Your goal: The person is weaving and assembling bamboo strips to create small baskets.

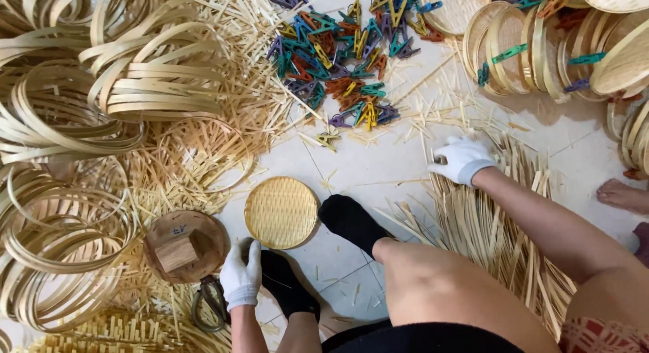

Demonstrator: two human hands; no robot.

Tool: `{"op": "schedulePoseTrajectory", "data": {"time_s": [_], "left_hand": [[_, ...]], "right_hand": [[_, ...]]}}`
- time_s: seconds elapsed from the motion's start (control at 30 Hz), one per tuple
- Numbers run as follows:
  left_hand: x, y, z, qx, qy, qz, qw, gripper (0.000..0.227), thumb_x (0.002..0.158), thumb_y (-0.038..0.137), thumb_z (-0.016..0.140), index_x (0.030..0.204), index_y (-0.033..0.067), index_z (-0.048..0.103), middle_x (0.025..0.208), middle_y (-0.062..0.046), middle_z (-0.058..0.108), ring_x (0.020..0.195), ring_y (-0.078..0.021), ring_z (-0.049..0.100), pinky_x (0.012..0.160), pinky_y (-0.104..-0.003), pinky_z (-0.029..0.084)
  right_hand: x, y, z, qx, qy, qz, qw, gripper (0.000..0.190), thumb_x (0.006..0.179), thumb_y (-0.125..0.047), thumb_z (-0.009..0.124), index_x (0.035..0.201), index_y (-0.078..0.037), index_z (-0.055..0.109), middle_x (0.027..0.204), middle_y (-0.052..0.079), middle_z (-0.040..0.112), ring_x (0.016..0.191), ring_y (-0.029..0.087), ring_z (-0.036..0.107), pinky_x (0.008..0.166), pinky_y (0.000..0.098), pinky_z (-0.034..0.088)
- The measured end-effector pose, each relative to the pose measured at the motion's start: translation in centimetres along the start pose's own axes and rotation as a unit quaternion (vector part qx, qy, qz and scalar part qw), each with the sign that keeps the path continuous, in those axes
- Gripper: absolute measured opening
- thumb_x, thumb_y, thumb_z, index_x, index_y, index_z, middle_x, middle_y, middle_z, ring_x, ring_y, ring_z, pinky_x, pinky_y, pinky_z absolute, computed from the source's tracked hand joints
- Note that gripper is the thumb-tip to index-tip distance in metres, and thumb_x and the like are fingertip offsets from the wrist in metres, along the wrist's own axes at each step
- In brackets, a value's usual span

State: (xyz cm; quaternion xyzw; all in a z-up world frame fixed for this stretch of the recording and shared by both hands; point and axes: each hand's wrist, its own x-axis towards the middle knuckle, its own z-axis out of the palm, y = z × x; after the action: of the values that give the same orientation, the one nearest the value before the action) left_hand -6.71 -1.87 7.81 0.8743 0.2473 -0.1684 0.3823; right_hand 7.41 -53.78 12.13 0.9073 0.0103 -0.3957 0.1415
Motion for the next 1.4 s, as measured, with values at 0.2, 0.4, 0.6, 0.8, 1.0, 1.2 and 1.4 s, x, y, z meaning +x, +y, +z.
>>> {"op": "schedulePoseTrajectory", "data": {"time_s": [0.2, 0.4, 0.6, 0.8, 1.0, 1.2, 1.4], "left_hand": [[2.3, -1.3, 1.1, 0.011, -0.017, -0.002, 1.0, 0.039, 0.092, 0.037, 0.067, 0.115, 0.0064, 0.072, 0.103, -0.016, 0.077, 0.096, -0.0324, 0.074, 0.087, -0.042, 0.056], [3.9, -3.3, 3.6, 0.002, 0.037, -0.018, 0.999, 0.033, 0.086, 0.034, 0.075, 0.103, 0.0063, 0.075, 0.096, -0.017, 0.077, 0.09, -0.0341, 0.075, 0.082, -0.042, 0.057], [4.1, -1.0, 2.1, -0.063, 0.079, -0.017, 0.995, 0.024, 0.091, 0.027, 0.07, 0.103, 0.0064, 0.072, 0.095, -0.017, 0.076, 0.089, -0.0353, 0.074, 0.08, -0.042, 0.057], [4.8, -0.7, 1.8, -0.055, 0.054, -0.031, 0.997, 0.024, 0.092, 0.028, 0.068, 0.106, 0.0088, 0.071, 0.094, -0.016, 0.077, 0.09, -0.0342, 0.074, 0.082, -0.042, 0.057], [5.5, 0.8, 1.0, 0.009, 0.088, 0.001, 0.996, 0.029, 0.087, 0.031, 0.075, 0.105, 0.0091, 0.07, 0.1, -0.019, 0.07, 0.093, -0.0387, 0.067, 0.082, -0.046, 0.054], [5.5, -0.9, 2.6, -0.025, 0.098, 0.071, 0.992, 0.021, 0.088, 0.026, 0.072, 0.104, 0.0118, 0.073, 0.095, -0.016, 0.074, 0.092, -0.0378, 0.07, 0.082, -0.046, 0.056], [3.1, 0.2, 2.4, -0.044, 0.053, -0.027, 0.997, 0.023, 0.086, 0.027, 0.074, 0.104, 0.0123, 0.075, 0.096, -0.016, 0.078, 0.089, -0.033, 0.075, 0.08, -0.041, 0.059]], "right_hand": [[0.6, 1.0, 3.2, 0.114, 0.05, -0.023, 0.992, 0.049, 0.083, -0.06, 0.063, 0.118, -0.028, 0.076, 0.131, 0.008, 0.064, 0.123, 0.035, 0.056, 0.104, 0.0469, 0.046], [3.3, 4.4, 7.2, -0.005, 0.114, -0.193, 0.975, 0.026, 0.081, -0.043, 0.064, 0.098, -0.038, 0.082, 0.125, -0.002, 0.071, 0.127, 0.025, 0.06, 0.105, 0.0504, 0.044], [2.8, -5.0, 5.2, 0.049, 0.257, -0.206, 0.943, 0.034, 0.092, -0.032, 0.057, 0.12, -0.016, 0.067, 0.129, 0.01, 0.067, 0.12, 0.028, 0.063, 0.108, 0.0421, 0.048], [-3.4, -14.0, -5.4, 0.116, 0.277, -0.337, 0.892, 0.042, 0.095, -0.012, 0.048, 0.137, -0.009, 0.051, 0.126, 0.012, 0.064, 0.118, 0.021, 0.064, 0.103, 0.036, 0.051], [-2.0, -11.8, -16.8, 0.466, 0.051, -0.321, 0.823, 0.032, 0.101, 0.0, 0.058, 0.132, -0.005, 0.062, 0.11, 0.013, 0.073, 0.098, 0.019, 0.076, 0.084, 0.0337, 0.064], [-8.2, -19.5, -23.8, 0.354, 0.314, -0.526, 0.707, 0.027, 0.106, -0.001, 0.062, 0.132, -0.007, 0.058, 0.111, 0.008, 0.075, 0.092, 0.017, 0.077, 0.074, 0.0266, 0.062], [-4.4, -28.7, -21.5, 0.092, 0.346, -0.529, 0.769, 0.013, 0.079, -0.032, 0.077, 0.089, -0.023, 0.076, 0.098, 0.002, 0.066, 0.095, 0.028, 0.061, 0.074, 0.0448, 0.049]]}}
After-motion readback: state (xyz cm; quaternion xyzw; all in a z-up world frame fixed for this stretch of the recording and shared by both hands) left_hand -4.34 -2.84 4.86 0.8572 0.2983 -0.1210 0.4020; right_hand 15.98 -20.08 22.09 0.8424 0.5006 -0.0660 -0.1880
